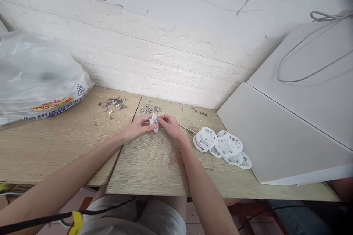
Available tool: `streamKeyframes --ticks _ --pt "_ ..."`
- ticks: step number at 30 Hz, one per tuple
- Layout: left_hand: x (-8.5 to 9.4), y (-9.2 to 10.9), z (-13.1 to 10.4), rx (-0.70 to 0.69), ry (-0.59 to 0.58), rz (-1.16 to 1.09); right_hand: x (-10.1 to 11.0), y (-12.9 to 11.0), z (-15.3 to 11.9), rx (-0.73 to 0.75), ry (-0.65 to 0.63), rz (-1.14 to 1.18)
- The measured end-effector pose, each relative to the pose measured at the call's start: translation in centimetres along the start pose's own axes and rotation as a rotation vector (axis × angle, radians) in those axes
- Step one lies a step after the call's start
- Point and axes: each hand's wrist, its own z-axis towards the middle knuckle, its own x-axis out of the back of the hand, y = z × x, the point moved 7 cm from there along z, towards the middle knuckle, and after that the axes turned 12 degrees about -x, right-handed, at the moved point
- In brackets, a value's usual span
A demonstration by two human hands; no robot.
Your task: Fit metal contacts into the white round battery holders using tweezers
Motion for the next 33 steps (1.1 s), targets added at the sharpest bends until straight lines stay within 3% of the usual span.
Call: streamKeyframes --ticks 5,18,28,33 --pt "-0.1 0.4 -0.1 -0.018 -0.044 0.064 -0.2 0.1 -0.1 -0.010 -0.037 -0.013" --pt "0.2 -0.8 -0.4 0.045 0.053 0.048 0.4 0.3 -0.2 -0.065 0.243 -0.071" --pt "-0.1 0.8 -0.2 0.026 0.019 0.057 0.8 -0.1 -0.4 -0.028 0.143 0.020" --pt "0.3 0.3 0.0 0.043 0.065 0.043 0.6 -0.4 -0.5 -0.008 0.106 -0.013"
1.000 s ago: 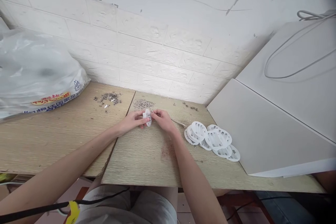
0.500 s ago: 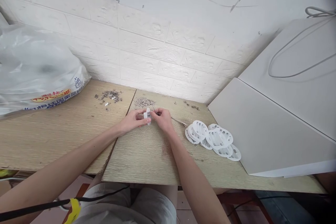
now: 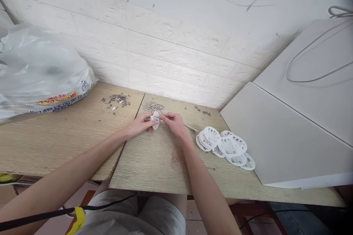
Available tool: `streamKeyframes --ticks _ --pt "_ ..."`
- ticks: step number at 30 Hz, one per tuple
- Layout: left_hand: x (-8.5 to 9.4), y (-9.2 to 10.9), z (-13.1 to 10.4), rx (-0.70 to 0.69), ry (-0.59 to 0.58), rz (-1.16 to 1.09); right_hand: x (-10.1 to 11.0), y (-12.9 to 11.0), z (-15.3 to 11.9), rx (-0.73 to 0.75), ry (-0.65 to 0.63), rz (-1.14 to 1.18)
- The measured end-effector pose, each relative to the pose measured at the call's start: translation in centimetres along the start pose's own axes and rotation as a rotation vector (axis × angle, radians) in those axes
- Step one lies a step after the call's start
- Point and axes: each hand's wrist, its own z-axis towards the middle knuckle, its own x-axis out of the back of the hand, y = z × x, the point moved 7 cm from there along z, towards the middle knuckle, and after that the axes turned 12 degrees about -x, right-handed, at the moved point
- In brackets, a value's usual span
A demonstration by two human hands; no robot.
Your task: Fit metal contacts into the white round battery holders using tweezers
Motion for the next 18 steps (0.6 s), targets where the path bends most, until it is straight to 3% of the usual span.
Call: streamKeyframes --ticks 10,13,18 --pt "1.8 -0.6 0.1 0.054 0.211 0.056 -0.3 -0.2 0.0 0.032 -0.047 0.014" --pt "2.7 -0.4 0.2 0.008 0.283 0.114 -0.3 -0.2 0.1 0.034 -0.037 -0.018" --pt "3.5 -0.4 0.0 -0.002 0.312 0.227 -1.0 -0.8 -0.4 0.126 -0.087 -0.126"
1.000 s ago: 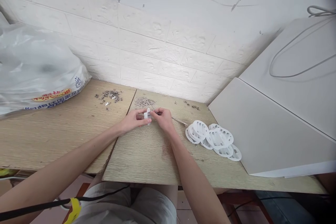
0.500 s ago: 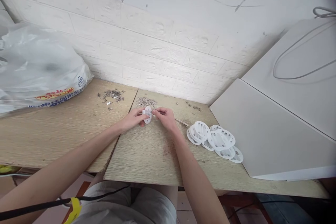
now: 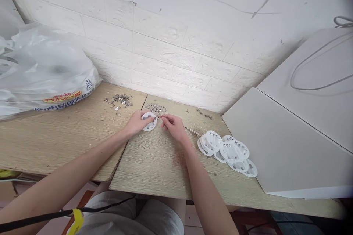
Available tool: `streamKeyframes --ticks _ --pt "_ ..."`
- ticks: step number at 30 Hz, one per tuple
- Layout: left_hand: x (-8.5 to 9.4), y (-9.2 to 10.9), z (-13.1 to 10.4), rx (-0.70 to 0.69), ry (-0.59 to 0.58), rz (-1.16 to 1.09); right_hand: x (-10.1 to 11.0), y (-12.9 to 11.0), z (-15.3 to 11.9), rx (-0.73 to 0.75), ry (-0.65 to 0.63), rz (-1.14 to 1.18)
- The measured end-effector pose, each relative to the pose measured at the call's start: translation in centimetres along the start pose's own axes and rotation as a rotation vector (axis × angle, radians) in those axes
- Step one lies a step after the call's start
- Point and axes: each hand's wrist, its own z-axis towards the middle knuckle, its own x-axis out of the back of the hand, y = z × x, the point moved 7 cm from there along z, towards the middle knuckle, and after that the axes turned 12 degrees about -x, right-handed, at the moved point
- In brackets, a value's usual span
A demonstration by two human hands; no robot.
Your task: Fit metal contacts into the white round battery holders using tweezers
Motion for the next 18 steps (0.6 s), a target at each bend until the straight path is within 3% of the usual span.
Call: streamKeyframes --ticks 6,13,18 --pt "0.5 -0.6 -0.1 0.033 0.002 -0.003 0.7 -1.8 -1.0 0.183 0.114 -0.347" --pt "1.2 -0.9 -0.2 0.082 0.073 0.034 0.7 -2.2 -1.4 0.175 0.072 -0.552" --pt "1.1 -0.7 -0.1 0.068 0.072 0.057 0.2 -2.3 -1.5 0.157 0.070 -0.566"
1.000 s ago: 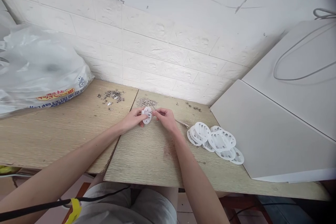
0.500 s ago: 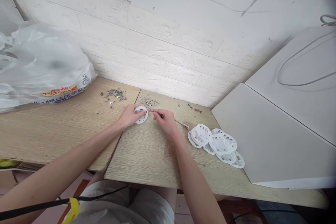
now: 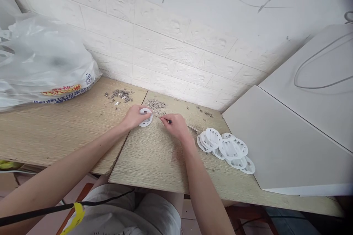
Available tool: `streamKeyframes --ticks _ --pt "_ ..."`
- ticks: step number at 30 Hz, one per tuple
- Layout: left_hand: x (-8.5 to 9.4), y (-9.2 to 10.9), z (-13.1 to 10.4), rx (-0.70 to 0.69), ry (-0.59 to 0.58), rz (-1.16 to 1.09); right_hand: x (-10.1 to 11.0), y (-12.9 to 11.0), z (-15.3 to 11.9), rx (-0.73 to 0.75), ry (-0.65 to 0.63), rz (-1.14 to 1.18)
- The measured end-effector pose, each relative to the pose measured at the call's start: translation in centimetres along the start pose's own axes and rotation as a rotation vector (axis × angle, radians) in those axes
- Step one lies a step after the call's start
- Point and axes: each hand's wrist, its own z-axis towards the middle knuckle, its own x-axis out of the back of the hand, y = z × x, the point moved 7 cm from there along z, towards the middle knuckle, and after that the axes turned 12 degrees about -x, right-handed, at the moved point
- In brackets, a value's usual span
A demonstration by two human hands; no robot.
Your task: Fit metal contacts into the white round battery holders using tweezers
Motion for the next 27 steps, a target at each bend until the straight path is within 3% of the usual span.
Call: streamKeyframes --ticks 27 --pt "-0.08 0.33 -0.10 -0.005 -0.012 0.040 -0.14 -0.27 0.06 0.009 -0.012 -0.027"
